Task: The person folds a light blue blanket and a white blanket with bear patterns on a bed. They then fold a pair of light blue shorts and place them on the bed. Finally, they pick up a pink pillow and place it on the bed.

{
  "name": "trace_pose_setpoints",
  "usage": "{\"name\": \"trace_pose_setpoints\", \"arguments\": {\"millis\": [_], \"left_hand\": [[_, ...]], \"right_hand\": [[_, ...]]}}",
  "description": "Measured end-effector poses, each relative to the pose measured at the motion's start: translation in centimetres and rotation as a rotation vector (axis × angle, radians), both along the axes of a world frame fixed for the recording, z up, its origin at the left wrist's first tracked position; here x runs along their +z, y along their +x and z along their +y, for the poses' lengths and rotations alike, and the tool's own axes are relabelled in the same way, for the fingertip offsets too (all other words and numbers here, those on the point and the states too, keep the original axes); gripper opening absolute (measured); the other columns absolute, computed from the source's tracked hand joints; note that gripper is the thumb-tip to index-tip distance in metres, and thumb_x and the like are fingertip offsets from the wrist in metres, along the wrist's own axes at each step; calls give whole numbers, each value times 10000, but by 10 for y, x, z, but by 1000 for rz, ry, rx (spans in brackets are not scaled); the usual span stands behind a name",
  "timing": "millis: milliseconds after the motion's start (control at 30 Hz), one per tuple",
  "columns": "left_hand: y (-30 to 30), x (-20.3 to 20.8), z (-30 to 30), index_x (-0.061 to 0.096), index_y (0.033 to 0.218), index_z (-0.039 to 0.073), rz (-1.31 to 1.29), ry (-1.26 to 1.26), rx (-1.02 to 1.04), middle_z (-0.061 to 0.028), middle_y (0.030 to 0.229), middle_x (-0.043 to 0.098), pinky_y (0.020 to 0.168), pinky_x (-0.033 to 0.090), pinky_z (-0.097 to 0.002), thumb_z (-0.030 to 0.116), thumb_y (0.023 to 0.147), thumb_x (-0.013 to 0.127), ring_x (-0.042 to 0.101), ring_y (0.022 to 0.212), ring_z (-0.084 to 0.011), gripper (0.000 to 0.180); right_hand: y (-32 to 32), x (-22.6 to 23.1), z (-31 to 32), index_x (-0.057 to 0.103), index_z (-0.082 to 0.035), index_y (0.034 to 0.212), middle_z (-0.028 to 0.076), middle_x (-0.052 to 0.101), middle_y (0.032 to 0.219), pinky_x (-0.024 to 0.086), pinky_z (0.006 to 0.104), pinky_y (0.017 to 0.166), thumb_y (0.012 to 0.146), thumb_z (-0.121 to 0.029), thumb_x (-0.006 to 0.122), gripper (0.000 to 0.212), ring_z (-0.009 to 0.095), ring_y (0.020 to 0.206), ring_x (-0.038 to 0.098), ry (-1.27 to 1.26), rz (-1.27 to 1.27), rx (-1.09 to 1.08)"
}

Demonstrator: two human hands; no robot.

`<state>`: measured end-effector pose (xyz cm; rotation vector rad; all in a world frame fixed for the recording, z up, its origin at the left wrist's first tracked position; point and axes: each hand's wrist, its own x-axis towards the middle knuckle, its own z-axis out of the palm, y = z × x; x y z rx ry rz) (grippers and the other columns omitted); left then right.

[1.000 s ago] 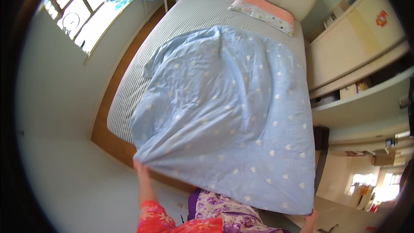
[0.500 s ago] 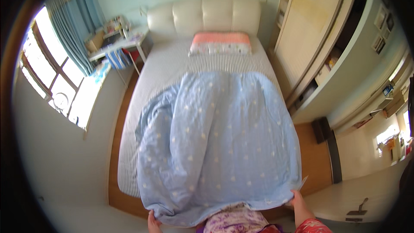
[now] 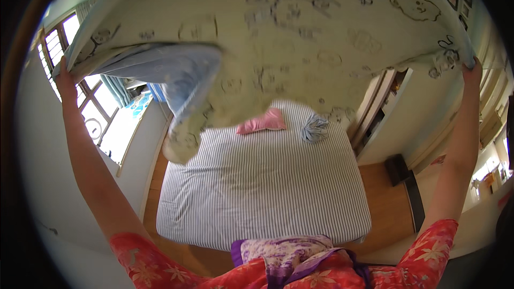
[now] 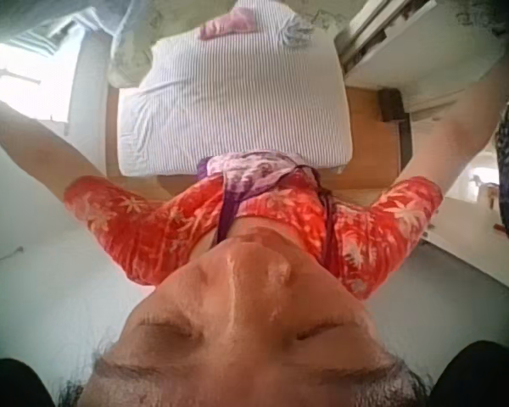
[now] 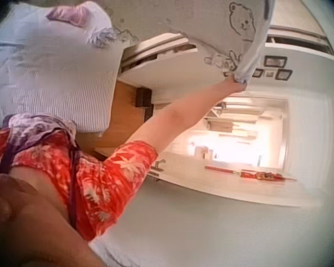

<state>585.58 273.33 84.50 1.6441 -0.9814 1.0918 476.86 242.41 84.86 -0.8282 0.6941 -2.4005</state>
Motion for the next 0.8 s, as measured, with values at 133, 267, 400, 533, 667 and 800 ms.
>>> {"name": "trace_pose_setpoints", "arguments": {"millis": [133, 267, 400, 533, 667, 800], "left_hand": [[-13, -42, 9, 581, 1034, 24, 525, -463, -722, -95, 978, 555, 744, 440, -315, 362, 770, 570, 544, 855, -201, 429], [-73, -115, -13, 606, 955, 9, 884, -668, -402, -85, 967, 567, 748, 424, -303, 391, 673, 622, 536, 841, -193, 475], [-63, -186, 7, 599, 923, -12, 858, -354, -50, -98, 872, 582, 712, 415, -313, 473, 776, 476, 534, 795, -181, 521], [-143, -258, 16, 615, 929, -11, 1037, 183, 227, -139, 936, 605, 767, 408, -348, 576, 794, 302, 551, 880, -242, 679], [-10, -419, 45, 531, 1052, -61, 1074, -232, 25, -164, 1066, 545, 813, 420, -334, 428, 784, 531, 535, 930, -249, 558], [-26, -533, 92, 404, 1185, -47, 1411, -300, -309, -124, 1157, 481, 856, 403, -359, 324, 846, 496, 487, 1013, -240, 510]], "right_hand": [[-86, -62, 13, 474, 29, 1084, 147, 510, 1093, 423, 368, 852, 821, -128, 470, 307, 278, 997, 495, 68, 2, 192], [-75, -175, -5, 490, 20, 1035, 136, 545, 1012, 467, 369, 785, 740, -134, 546, 337, 273, 931, 530, 181, 24, 253], [-29, -303, -16, 493, -5, 1033, 123, 536, 1014, 450, 401, 814, 690, -106, 534, 359, 265, 950, 518, 249, -198, 303], [2, -401, 5, 490, -1, 1037, 111, 508, 1039, 413, 407, 859, 667, -67, 513, 377, 261, 989, 480, 379, -187, 69], [36, -508, 31, 496, -16, 1041, 112, 492, 1064, 381, 420, 870, 651, -97, 580, 408, 270, 998, 458, 519, -190, 66], [89, -586, 79, 458, -19, 1119, 116, 475, 1108, 365, 409, 877, 680, -21, 559, 451, 260, 1009, 451, 900, -109, -86]]}}
